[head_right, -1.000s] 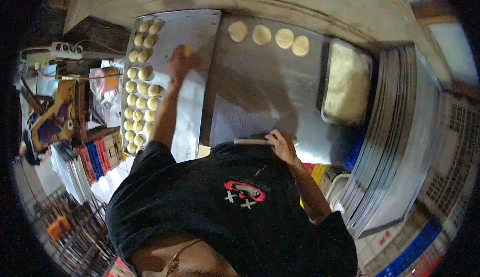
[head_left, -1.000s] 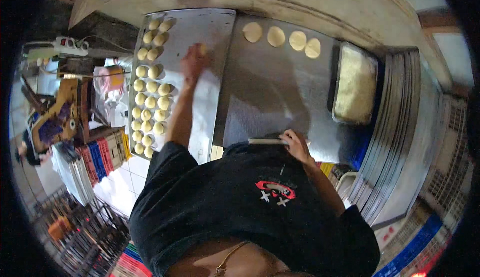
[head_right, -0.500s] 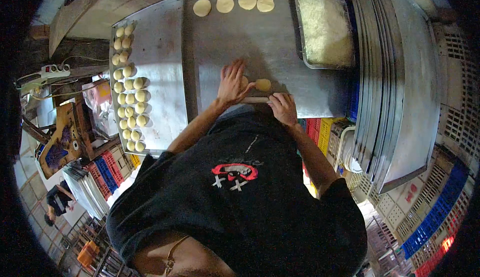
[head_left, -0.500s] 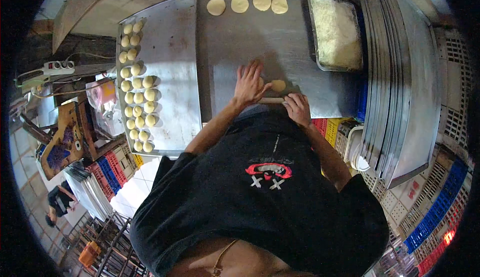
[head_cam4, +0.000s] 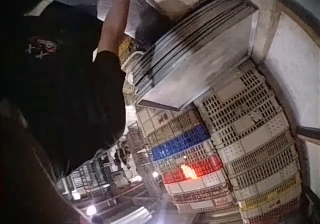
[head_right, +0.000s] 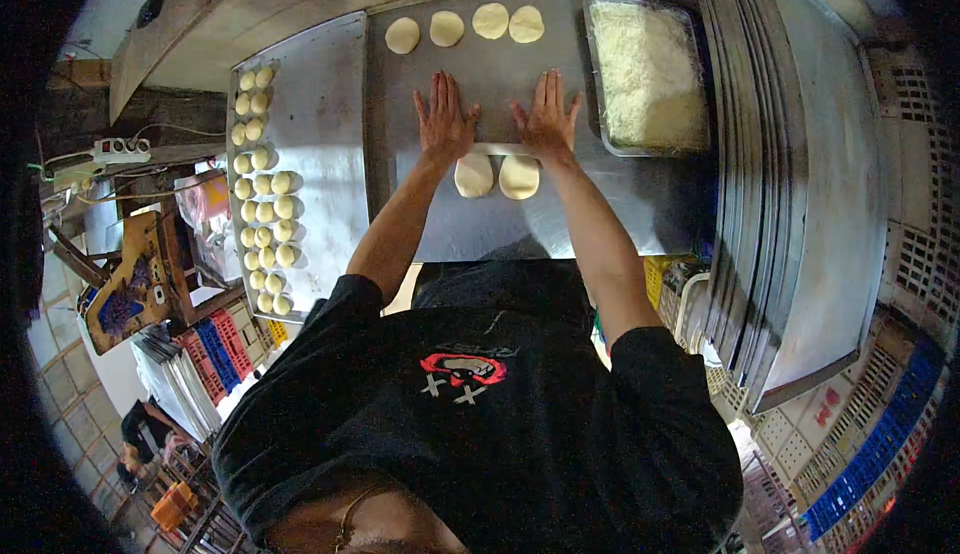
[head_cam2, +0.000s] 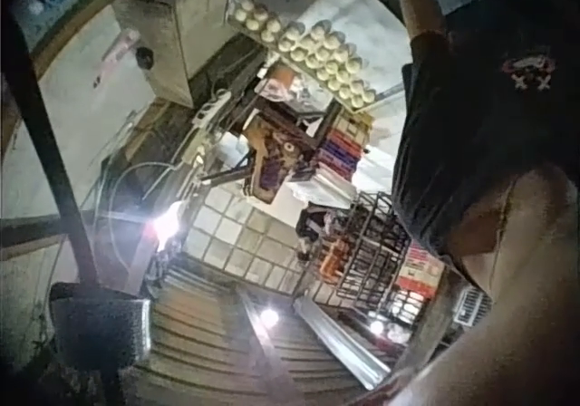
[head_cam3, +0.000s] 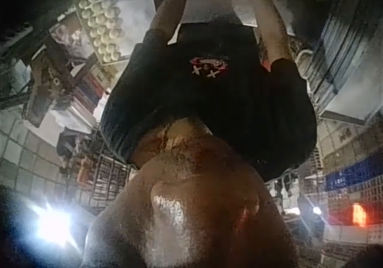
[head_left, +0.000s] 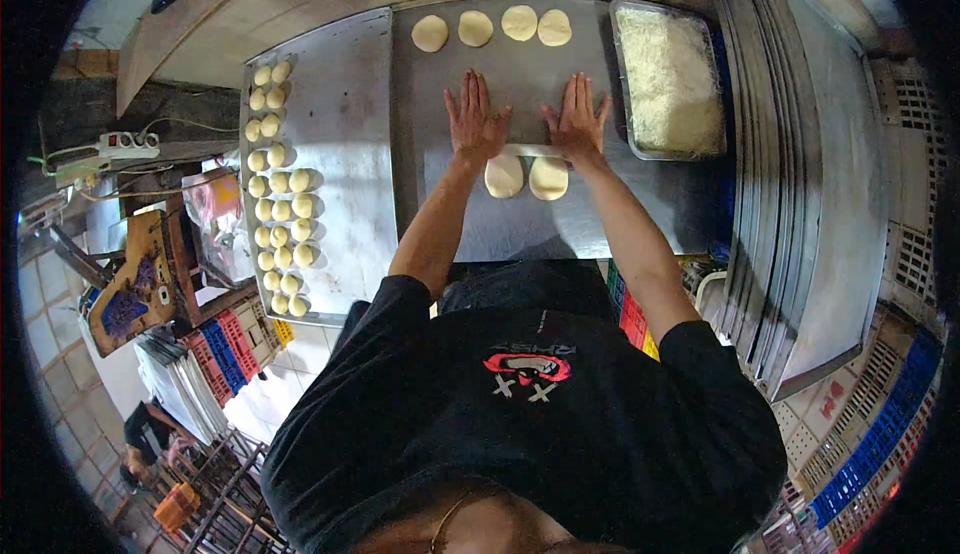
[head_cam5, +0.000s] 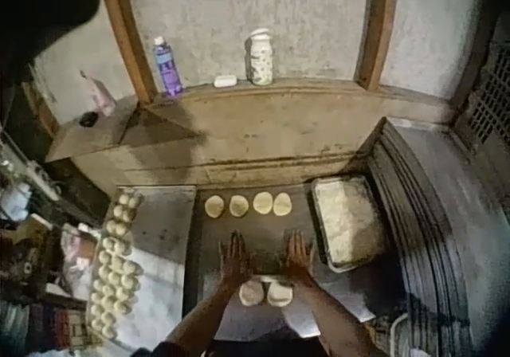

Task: Dipping dough balls in a coating and then rolling them flat with a rolling pin.

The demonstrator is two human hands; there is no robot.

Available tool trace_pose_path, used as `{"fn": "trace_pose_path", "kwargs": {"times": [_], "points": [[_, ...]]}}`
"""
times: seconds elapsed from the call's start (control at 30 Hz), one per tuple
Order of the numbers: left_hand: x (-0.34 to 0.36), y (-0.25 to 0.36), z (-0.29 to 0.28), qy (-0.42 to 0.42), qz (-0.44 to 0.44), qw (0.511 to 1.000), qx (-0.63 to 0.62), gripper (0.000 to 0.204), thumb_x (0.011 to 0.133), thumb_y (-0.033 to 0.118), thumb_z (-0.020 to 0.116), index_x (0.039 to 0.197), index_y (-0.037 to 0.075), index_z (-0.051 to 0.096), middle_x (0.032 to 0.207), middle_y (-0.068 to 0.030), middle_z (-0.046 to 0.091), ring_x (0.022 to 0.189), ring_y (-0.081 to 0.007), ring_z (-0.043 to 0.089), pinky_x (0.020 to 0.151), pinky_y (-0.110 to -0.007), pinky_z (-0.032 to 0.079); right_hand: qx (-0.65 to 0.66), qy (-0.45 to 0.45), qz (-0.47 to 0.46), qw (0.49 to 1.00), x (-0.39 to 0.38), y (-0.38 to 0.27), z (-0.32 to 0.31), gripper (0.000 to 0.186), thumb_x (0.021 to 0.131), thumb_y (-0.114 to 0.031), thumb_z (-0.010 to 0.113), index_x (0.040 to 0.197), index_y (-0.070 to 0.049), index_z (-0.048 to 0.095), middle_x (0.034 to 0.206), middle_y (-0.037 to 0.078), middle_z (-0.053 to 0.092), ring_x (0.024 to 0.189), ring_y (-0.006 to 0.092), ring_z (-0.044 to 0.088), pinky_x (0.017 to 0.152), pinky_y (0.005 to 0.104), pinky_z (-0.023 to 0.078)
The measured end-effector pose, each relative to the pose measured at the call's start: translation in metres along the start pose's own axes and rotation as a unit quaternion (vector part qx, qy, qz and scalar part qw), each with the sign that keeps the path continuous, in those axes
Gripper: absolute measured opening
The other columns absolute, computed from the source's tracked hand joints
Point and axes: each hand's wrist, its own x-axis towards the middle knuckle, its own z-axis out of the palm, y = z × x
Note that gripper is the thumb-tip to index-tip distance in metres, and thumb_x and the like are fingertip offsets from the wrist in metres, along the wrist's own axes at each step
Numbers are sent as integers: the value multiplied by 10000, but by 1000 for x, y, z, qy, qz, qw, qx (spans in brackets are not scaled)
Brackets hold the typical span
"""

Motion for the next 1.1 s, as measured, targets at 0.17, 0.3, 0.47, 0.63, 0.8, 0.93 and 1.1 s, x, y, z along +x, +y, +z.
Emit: {"fn": "trace_pose_path", "kwargs": {"times": [0.17,0.3,0.47,0.63,0.8,0.93,1.1], "points": [[-69,7,-18,-41,14,999,-17,802,935,505,408,1458,-78,235,1532,-219,257,1446,-319,200,1170,-522,94,14,-35,-63,997,-76,-12,-16,823,931,-531,438,1457,68,234,1537,226,227,1441,338,196,1148,550,133],[-132,16,-39,-104,7,988,-113,790,918,456,473,1469,-54,226,1535,-212,254,1442,-318,216,1173,-479,145,87,-99,-77,988,-150,-17,-30,771,918,-453,490,1434,83,285,1516,255,254,1418,385,231,1151,502,169],[-189,-2,-51,-176,96,972,-122,687,909,351,531,1465,15,305,1541,-171,267,1411,-306,286,1152,-446,227,91,-114,-208,967,-197,6,-32,598,891,-276,571,1374,42,424,1467,245,354,1370,379,327,1129,453,238],[-163,-29,-52,-219,41,926,-305,458,870,228,610,1298,74,561,1381,-136,465,1162,-294,487,963,-442,370,261,-191,-103,941,-164,28,-36,348,876,-252,617,1161,-52,627,1293,136,527,1198,352,471,999,462,355],[-108,4,-33,-28,13,983,-183,435,774,221,707,1193,126,637,1249,-129,547,1104,-334,506,954,-479,352,170,-5,-29,985,-114,-5,-35,290,783,-155,723,1052,-72,653,1067,138,613,1026,319,567,866,433,427],[-105,-4,-25,-82,41,938,-335,255,759,174,693,999,88,676,985,-172,662,942,-380,628,778,-431,499,330,-178,24,927,-90,-23,-37,129,778,-29,659,906,-35,643,839,125,683,798,293,675,707,403,507],[-59,-36,-91,-33,-169,913,-369,172,752,112,670,909,44,653,777,-196,656,751,-396,652,657,-447,522,324,-220,12,920,-24,-56,-70,93,793,-49,666,883,-31,676,785,139,700,742,273,690,673,373,521]]}}
